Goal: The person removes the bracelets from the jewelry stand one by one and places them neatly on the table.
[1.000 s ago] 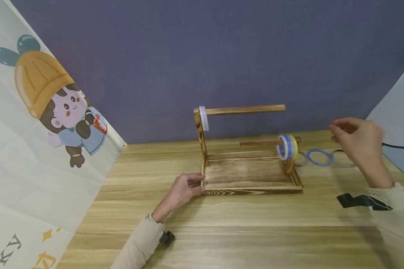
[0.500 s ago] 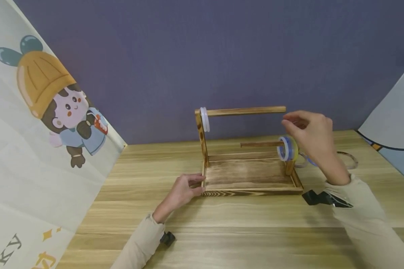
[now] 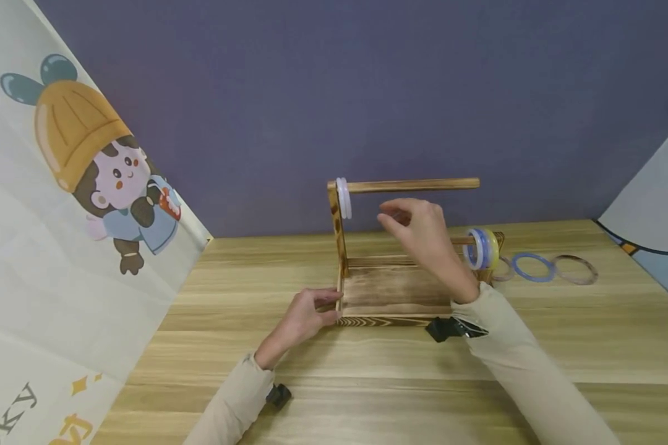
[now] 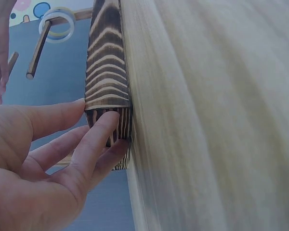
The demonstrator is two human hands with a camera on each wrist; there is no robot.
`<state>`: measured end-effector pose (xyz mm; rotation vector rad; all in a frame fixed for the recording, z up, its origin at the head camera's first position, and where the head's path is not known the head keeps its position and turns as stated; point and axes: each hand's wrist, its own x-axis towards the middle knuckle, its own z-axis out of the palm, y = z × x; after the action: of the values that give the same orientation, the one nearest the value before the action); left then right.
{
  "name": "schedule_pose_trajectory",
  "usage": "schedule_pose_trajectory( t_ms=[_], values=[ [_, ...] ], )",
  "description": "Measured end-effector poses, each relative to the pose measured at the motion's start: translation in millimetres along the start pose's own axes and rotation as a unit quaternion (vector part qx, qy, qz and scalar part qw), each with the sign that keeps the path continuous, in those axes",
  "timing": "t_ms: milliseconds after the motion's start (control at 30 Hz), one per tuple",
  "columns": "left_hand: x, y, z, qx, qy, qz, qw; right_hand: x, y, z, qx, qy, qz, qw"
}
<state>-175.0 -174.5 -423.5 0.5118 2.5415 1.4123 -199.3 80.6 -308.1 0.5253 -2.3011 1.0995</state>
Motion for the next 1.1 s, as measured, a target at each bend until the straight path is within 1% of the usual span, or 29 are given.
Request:
schedule_pose_trajectory(
  t_ms=[167, 233, 333, 467, 667, 800, 967, 1100],
  values=[
    [-0.6, 1.8, -0.5, -0.003, 0.000, -0.004, 1.0000, 6.8, -12, 24, 0.045, -0.017, 0.010, 0.9988],
    [-0.9, 1.9, -0.6, -0.002, 0.000, 0.002, 1.0000, 9.3, -14, 32, 0.060, -0.019, 0.016, 0.9979],
    [-0.2, 1.9, -0.4, -0.003, 0.000, 0.005, 1.0000, 12.6, -16, 41, 0.079, -0.020, 0.021, 0.9964],
    [0.5, 1.0, 0.2, -0.002, 0.000, 0.008, 1.0000, 15.1, -16, 49, 0.095, -0.008, 0.022, 0.9952],
    [0.2, 0.6, -0.1, 0.000, 0.001, 0.010, 0.9999, 15.9, -16, 54, 0.119, 0.015, 0.010, 0.9928],
    [0.4, 0.2, 0.1, -0.003, 0.004, 0.012, 0.9999, 16.7, -17, 55, 0.130, 0.029, -0.008, 0.9911],
    [0.2, -0.3, 0.0, 0.002, 0.004, 0.015, 0.9999, 15.4, -18, 51, 0.109, 0.054, -0.039, 0.9918],
    [-0.4, -0.1, -0.4, 0.006, 0.004, 0.016, 0.9998, 12.6, -17, 44, 0.088, 0.063, -0.061, 0.9922]
  ],
)
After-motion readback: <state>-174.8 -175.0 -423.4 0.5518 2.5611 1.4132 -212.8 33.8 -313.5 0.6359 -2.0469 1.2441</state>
